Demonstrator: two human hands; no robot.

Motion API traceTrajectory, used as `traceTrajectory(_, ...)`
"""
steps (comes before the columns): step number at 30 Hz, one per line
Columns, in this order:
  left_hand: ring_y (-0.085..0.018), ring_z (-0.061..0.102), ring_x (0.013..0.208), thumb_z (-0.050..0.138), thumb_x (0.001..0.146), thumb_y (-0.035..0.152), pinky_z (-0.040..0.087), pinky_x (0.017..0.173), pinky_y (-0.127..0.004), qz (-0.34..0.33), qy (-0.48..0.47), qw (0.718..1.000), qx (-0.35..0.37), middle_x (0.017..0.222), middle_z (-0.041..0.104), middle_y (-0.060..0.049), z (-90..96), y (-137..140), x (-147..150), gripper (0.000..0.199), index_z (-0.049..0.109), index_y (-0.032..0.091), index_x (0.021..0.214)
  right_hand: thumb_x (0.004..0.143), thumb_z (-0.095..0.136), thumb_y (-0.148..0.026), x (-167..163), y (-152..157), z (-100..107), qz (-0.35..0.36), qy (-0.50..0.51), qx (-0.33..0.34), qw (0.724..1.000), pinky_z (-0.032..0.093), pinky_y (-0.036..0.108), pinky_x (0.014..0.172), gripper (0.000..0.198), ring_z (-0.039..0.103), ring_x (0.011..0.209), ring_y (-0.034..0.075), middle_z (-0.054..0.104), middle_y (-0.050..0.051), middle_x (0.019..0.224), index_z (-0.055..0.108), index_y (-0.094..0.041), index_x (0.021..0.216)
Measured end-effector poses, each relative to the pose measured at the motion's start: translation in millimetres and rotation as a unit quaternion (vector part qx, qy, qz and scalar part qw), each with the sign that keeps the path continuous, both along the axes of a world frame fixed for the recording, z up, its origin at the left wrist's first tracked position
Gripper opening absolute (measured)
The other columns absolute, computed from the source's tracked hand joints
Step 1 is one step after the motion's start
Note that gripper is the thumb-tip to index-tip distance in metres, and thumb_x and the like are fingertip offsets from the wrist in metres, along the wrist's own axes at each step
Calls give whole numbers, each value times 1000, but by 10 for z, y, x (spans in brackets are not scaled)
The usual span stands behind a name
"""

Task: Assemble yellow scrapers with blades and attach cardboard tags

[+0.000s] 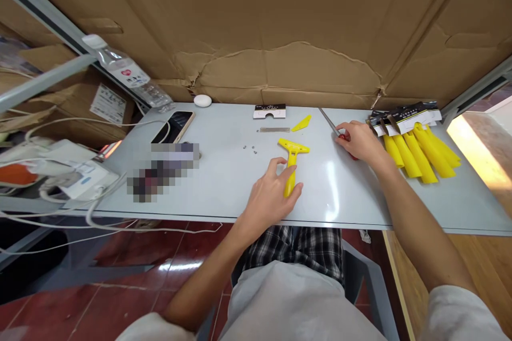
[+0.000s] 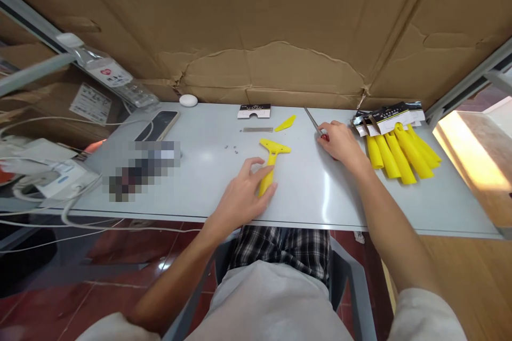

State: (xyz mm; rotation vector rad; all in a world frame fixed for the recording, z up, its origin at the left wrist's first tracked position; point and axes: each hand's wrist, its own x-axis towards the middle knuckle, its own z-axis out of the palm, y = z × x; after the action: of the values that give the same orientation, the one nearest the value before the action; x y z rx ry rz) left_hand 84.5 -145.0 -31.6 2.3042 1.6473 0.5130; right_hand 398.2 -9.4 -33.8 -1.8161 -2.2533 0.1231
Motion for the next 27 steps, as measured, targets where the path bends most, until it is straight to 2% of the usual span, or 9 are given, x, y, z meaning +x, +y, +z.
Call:
traceTrajectory(4, -23, 72, 84, 53, 108, 59, 57, 84, -39, 35, 34, 998, 50, 133, 76, -12, 204, 399, -256, 52, 78, 24, 137, 100, 63, -43, -2, -5, 7, -15, -18, 6, 1000, 52, 43, 91, 41, 69, 104, 31, 75, 13, 119, 77, -26, 134)
traceTrajectory(6, -26, 72, 92, 51, 108, 59, 54, 89, -40, 44, 34, 995, 83, 119, 80, -12, 329, 734, -454, 54, 80, 20, 130, 101, 61, -42, -52, -36, 32, -26, -36, 7, 999, 52, 44, 89, 40, 69, 107, 33, 76, 13, 124, 77, -27, 133)
traceTrajectory(8, -28, 72, 100, 50, 108, 54, 52, 93, -40, 67, 45, 990, 116, 116, 81, -11, 408, 1107, -652, 49, 81, 20, 124, 101, 60, -42, -103, -69, 59, -36, -52, 10, 998, 52, 44, 88, 40, 70, 108, 34, 76, 14, 128, 78, -26, 134)
traceTrajectory(11, -30, 71, 107, 53, 103, 44, 51, 93, -40, 71, 84, 987, 121, 117, 81, -11, 373, 1600, -899, 42, 82, 22, 123, 102, 57, -45, -153, -100, 77, -50, -65, 11, 997, 53, 45, 87, 44, 70, 110, 36, 76, 15, 130, 76, -26, 137)
traceTrajectory(14, -29, 72, 103, 54, 97, 38, 51, 93, -38, 24, 88, 992, 82, 112, 82, -12, 200, 1895, -1070, 42, 83, 20, 121, 102, 54, -44, -168, -99, 57, -67, -58, 15, 996, 54, 47, 88, 51, 70, 110, 36, 77, 15, 131, 69, -25, 147)
traceTrajectory(16, -29, 73, 98, 55, 94, 38, 53, 96, -39, -34, 84, 995, 51, 107, 81, -11, 87, 1973, -1146, 43, 83, 19, 120, 102, 54, -43, -169, -87, 32, -74, -54, 25, 995, 54, 47, 87, 53, 70, 109, 37, 78, 16, 129, 66, -24, 150)
traceTrajectory(19, -26, 73, 93, 55, 93, 39, 55, 99, -40, -66, 46, 996, 42, 116, 81, -12, 10, 1966, -1203, 47, 82, 20, 126, 101, 55, -44, -179, -76, 7, -82, -58, 35, 994, 54, 47, 87, 53, 70, 110, 37, 78, 16, 130, 66, -24, 149)
traceTrajectory(23, -27, 74, 97, 55, 94, 43, 56, 102, -42, -92, 44, 995, 12, 124, 79, -14, 49, 1898, -1209, 48, 84, 18, 123, 100, 56, -48, -230, -101, 12, -95, -55, 23, 994, 54, 49, 88, 56, 70, 115, 39, 76, 15, 136, 65, -26, 150)
traceTrajectory(27, -29, 74, 107, 59, 92, 48, 58, 101, -41, -129, 35, 989, -59, 126, 81, -12, 140, 1856, -1270, 46, 85, 21, 119, 101, 56, -50, -295, -142, -9, -86, -37, 32, 995, 54, 49, 89, 59, 67, 119, 40, 75, 18, 134, 63, -22, 152)
